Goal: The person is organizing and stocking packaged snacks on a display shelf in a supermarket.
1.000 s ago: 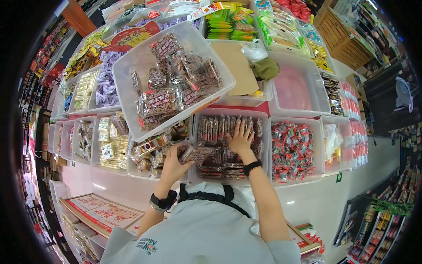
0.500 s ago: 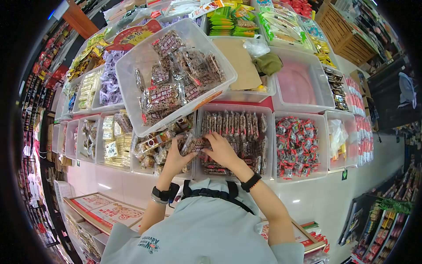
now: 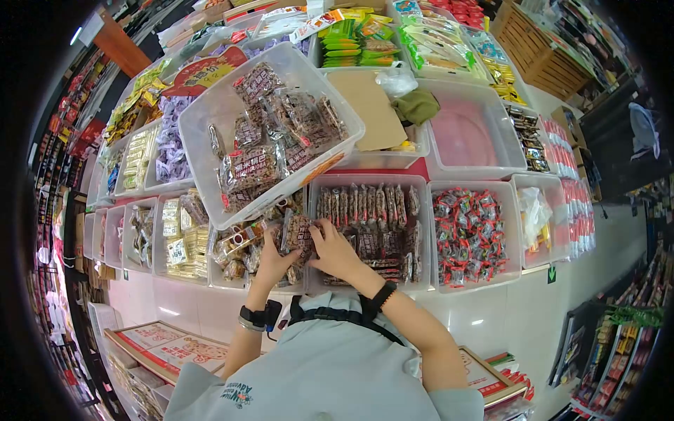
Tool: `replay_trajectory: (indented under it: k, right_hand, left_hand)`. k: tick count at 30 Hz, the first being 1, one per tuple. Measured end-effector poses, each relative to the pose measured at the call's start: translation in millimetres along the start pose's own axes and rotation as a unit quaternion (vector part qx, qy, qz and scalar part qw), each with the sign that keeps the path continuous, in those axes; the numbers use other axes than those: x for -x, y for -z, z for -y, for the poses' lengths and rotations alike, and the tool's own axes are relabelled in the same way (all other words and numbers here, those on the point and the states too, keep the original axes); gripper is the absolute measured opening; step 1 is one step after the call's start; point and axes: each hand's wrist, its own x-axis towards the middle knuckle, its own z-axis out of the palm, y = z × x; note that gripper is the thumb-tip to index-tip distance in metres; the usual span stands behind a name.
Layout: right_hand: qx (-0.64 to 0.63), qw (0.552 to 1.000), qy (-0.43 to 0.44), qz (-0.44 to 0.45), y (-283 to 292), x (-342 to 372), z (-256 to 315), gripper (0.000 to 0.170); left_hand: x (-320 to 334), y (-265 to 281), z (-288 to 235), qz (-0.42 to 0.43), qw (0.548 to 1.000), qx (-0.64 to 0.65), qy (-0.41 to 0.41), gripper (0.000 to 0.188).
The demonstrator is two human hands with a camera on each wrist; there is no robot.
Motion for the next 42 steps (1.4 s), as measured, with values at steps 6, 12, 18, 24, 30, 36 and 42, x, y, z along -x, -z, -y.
replay_trajectory:
  k: [6, 12, 18, 24, 30, 36, 42]
  right_hand:
    - [0.0, 0.999, -0.047, 0.006, 1.5, -2.6, -7.3, 0.061]
    - [-0.079, 0.958, -0.273, -0.033, 66.0, 3.4, -14.8, 0.042]
    - [0.057, 0.932, -0.27, -0.236, 111.4, 30.1, -106.9, 0.042]
    - [0.098, 0.923, -0.333, -0.167, 117.8, 32.8, -121.4, 0.052]
    - [0.169, 0.905, -0.363, -0.143, 114.6, 17.9, -114.9, 0.053]
    - [0.215, 0.903, -0.354, -0.113, 116.4, 23.7, -113.6, 0.048]
    - [0.238, 0.896, -0.37, -0.055, 105.8, 27.5, -125.7, 0.042]
  left_hand:
    - [0.0, -1.0, -7.9, -0.01, 1.0, -0.021, 0.007, 0.068]
    - [2.6, -0.1, -13.2, -0.02, 0.999, -0.038, -0.01, 0.068]
    - [1.7, -2.0, -2.0, -0.023, 0.999, -0.019, -0.017, 0.067]
    - [2.5, -3.5, 0.4, -0.021, 1.0, -0.003, 0.005, 0.068]
    - [4.9, -6.0, -0.1, -0.041, 0.998, -0.025, -0.027, 0.069]
    - [6.1, -7.0, 1.3, -0.043, 0.999, -0.004, -0.006, 0.068]
    - [5.5, -8.7, 4.6, -0.042, 0.999, 0.006, 0.0, 0.068]
